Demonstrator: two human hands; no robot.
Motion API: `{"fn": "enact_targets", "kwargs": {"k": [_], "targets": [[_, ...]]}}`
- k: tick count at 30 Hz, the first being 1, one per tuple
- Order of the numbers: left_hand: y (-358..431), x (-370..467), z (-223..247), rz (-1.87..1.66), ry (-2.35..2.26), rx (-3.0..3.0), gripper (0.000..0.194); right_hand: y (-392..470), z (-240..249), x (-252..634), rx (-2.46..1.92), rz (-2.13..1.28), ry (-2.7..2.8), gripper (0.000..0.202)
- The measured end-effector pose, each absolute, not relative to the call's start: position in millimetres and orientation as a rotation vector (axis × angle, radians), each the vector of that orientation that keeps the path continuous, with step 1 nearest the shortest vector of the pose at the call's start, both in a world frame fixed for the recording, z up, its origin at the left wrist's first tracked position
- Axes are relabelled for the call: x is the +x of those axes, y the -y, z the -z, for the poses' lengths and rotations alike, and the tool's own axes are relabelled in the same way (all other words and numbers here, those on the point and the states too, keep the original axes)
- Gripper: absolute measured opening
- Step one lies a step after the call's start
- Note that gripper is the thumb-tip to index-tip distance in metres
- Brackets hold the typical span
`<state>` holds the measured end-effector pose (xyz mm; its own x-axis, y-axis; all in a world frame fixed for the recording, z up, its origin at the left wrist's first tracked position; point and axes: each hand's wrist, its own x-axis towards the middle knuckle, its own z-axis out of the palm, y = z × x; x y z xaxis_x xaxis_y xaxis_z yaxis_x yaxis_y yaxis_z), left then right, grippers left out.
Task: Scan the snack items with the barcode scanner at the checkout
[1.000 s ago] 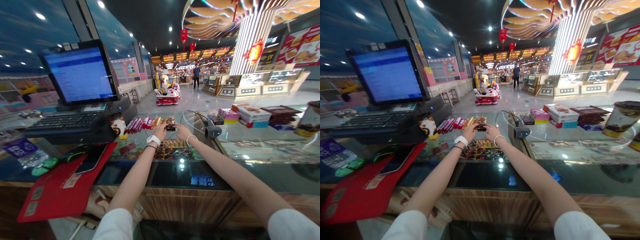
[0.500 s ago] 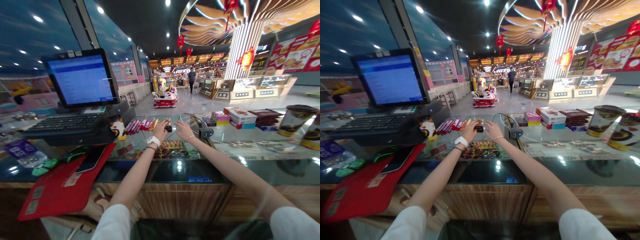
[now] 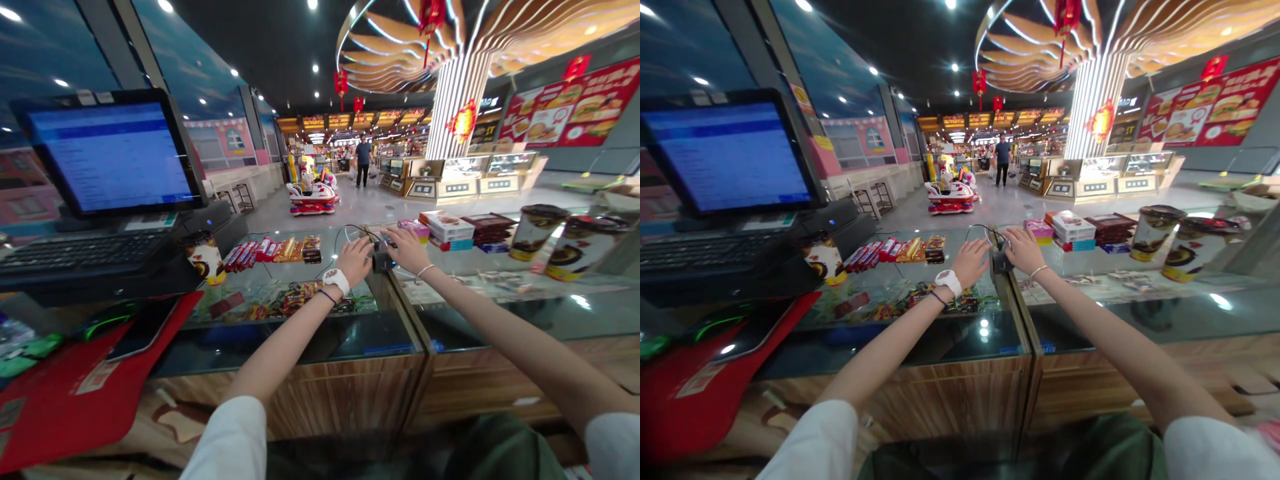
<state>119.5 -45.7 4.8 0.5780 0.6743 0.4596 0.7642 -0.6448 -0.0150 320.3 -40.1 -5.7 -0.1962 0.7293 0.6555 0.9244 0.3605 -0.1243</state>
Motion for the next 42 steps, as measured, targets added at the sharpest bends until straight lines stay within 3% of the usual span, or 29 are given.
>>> {"fn": "enact_targets", "kwargs": {"k": [11, 18, 23, 36, 42], "targets": [[26, 212, 9, 0.51, 0.998, -2.531, 0.051, 13, 29, 380, -1.538, 0.389, 2.035, 0.054], [9, 262, 24, 0.498, 1.134, -2.504, 0.054, -7, 40, 396, -1.627, 0.294, 2.03, 0.052], [-6, 259, 38, 0.551, 1.176, -2.502, 0.056, -21, 53, 396, -1.654, 0.244, 2.075, 0.06], [-8, 253, 47, 0.526, 1.135, -2.431, 0.051, -23, 57, 384, -1.796, 0.043, 2.097, 0.059], [-7, 251, 48, 0.523, 1.121, -2.414, 0.05, -22, 58, 384, -1.752, 0.112, 2.054, 0.058]]}}
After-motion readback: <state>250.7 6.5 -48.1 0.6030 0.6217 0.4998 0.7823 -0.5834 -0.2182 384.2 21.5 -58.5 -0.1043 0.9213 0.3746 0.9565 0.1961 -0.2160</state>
